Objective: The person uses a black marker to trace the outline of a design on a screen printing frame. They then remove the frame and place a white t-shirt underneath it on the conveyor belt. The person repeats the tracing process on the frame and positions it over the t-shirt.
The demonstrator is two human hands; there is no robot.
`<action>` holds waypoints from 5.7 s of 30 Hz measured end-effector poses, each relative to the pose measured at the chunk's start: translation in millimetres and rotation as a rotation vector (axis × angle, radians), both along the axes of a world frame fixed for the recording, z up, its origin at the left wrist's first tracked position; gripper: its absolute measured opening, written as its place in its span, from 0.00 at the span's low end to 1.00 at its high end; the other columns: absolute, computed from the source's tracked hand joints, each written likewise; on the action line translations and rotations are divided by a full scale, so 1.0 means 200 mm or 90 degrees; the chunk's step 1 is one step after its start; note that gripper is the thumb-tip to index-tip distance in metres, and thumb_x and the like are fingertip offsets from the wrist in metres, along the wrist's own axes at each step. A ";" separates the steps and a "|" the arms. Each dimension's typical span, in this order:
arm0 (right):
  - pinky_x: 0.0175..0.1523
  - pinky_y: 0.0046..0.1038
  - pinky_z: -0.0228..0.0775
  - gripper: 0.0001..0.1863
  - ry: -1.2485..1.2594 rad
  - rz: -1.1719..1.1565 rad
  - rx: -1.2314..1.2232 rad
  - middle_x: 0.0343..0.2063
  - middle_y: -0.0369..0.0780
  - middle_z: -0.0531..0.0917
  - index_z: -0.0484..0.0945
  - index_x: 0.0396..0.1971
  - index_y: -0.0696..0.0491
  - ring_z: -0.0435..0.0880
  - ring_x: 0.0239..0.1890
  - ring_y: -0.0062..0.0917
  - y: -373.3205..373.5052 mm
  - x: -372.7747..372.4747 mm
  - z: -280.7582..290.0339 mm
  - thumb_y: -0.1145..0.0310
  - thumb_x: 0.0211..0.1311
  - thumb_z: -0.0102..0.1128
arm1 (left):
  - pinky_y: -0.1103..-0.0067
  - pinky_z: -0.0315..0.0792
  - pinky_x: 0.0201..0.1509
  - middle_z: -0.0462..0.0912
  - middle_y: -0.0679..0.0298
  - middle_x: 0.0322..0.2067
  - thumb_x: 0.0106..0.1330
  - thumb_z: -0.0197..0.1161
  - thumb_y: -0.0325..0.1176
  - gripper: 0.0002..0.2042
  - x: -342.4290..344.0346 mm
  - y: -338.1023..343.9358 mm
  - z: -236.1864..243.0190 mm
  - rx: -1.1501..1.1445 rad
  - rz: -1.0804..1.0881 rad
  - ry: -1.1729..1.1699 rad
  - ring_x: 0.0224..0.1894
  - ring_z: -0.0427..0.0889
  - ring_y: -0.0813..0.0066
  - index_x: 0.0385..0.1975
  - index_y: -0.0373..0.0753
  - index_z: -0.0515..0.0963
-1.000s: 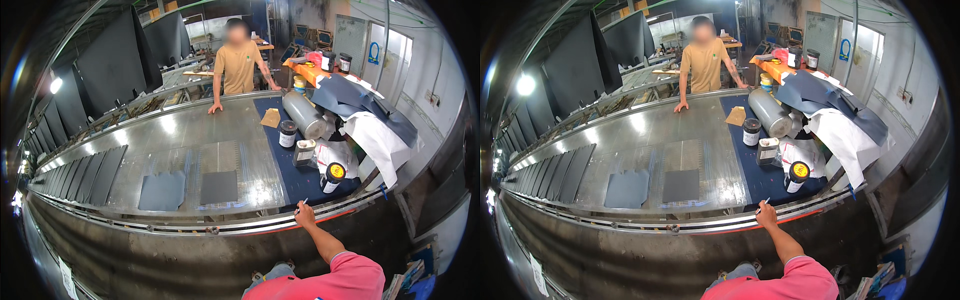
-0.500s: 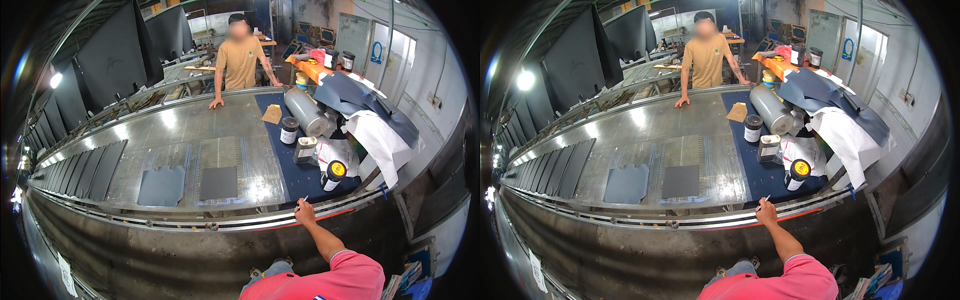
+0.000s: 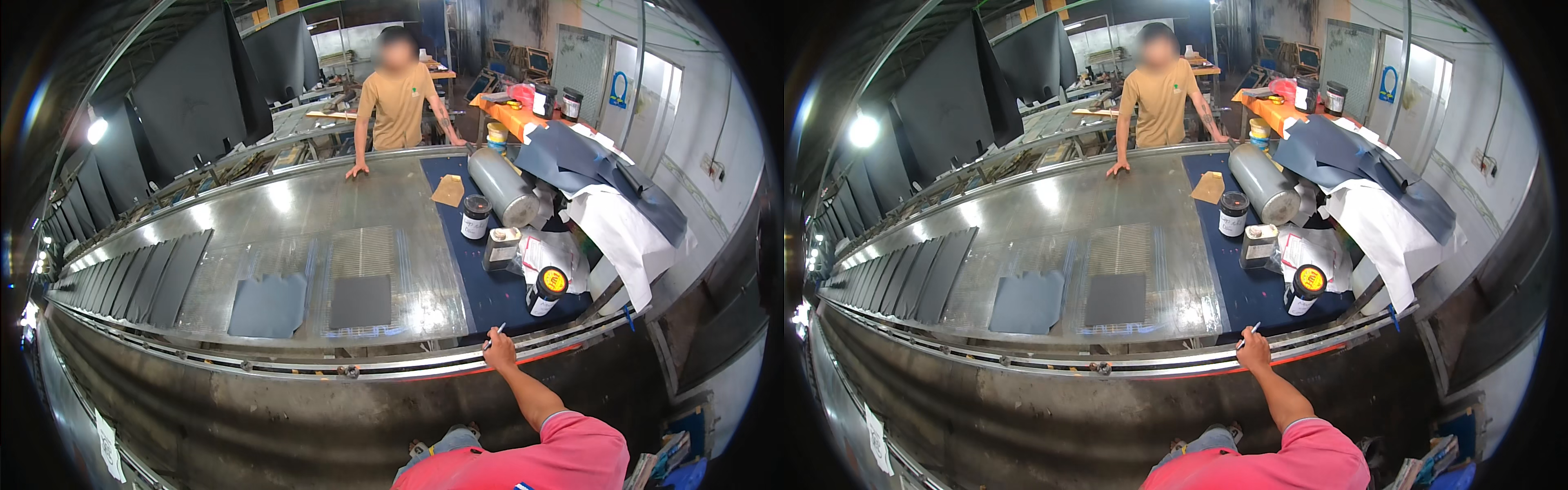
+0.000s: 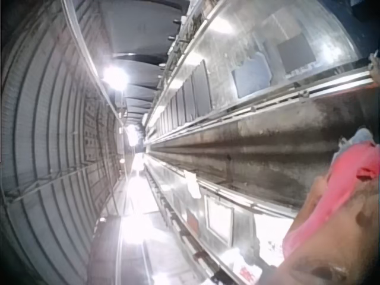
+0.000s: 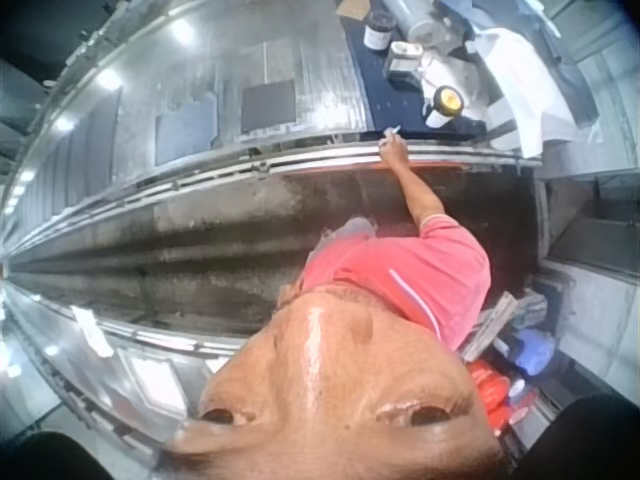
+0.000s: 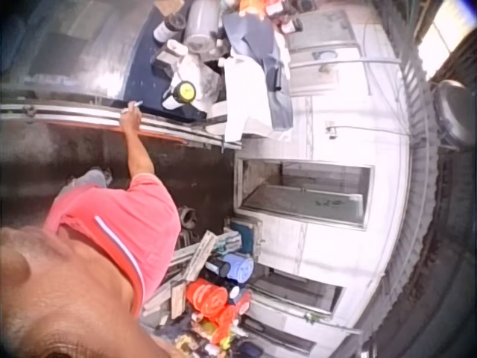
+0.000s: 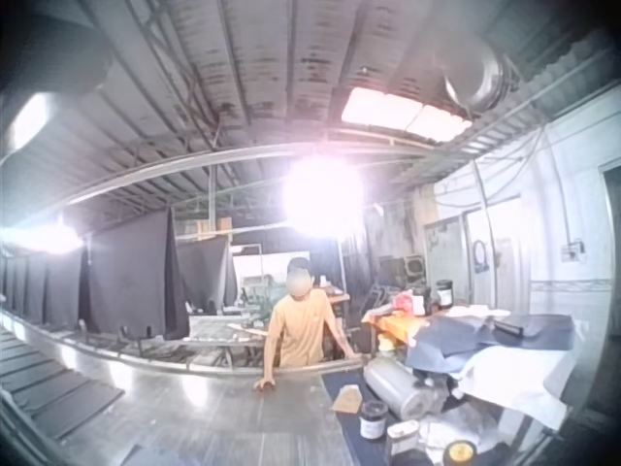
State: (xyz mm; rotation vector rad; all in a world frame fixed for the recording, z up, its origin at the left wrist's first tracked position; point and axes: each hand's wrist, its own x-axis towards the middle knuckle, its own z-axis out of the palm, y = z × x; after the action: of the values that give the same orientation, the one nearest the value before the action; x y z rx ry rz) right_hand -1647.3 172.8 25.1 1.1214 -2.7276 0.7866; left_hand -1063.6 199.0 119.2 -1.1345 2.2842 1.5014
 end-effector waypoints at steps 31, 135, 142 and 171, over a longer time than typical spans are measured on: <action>0.57 0.47 0.73 0.19 -0.076 0.086 -0.020 0.48 0.49 0.85 0.75 0.54 0.55 0.83 0.51 0.48 0.01 -0.06 -0.11 0.71 0.63 0.59 | 0.80 0.50 0.20 0.87 0.57 0.28 0.65 0.69 0.38 0.18 -1.02 -0.20 1.59 -0.147 0.340 1.059 0.16 0.56 0.86 0.43 0.25 0.86; 0.31 0.22 0.64 0.06 -0.432 1.768 1.686 0.26 0.33 0.75 0.75 0.38 0.54 0.71 0.26 0.14 -0.51 9.59 -0.05 0.74 0.63 0.62 | 0.28 0.50 0.70 0.52 0.45 0.77 0.61 0.58 0.14 0.33 5.22 -1.12 -0.43 0.105 1.855 -0.672 0.76 0.48 0.25 0.69 0.45 0.73; 0.29 0.21 0.59 0.07 -0.432 2.042 1.347 0.24 0.29 0.76 0.76 0.28 0.54 0.68 0.25 0.10 -0.26 9.42 -0.13 0.71 0.60 0.67 | 0.31 0.50 0.72 0.55 0.47 0.77 0.56 0.53 0.07 0.38 5.25 -1.11 -0.40 0.150 1.885 -0.640 0.77 0.48 0.26 0.68 0.47 0.75; 0.27 0.24 0.56 0.09 -0.496 2.196 1.019 0.15 0.32 0.69 0.71 0.19 0.58 0.63 0.22 0.14 -0.25 9.36 -0.19 0.75 0.54 0.61 | 0.24 0.45 0.68 0.50 0.43 0.78 0.61 0.57 0.13 0.32 5.23 -1.11 -0.44 0.112 1.894 -0.600 0.77 0.43 0.22 0.68 0.43 0.75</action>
State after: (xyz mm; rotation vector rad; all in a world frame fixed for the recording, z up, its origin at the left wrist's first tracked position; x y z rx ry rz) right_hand 224.5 122.8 -13.5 -1.3701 -1.2366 0.7868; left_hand -17.7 -22.6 31.7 2.4302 1.1384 -0.0513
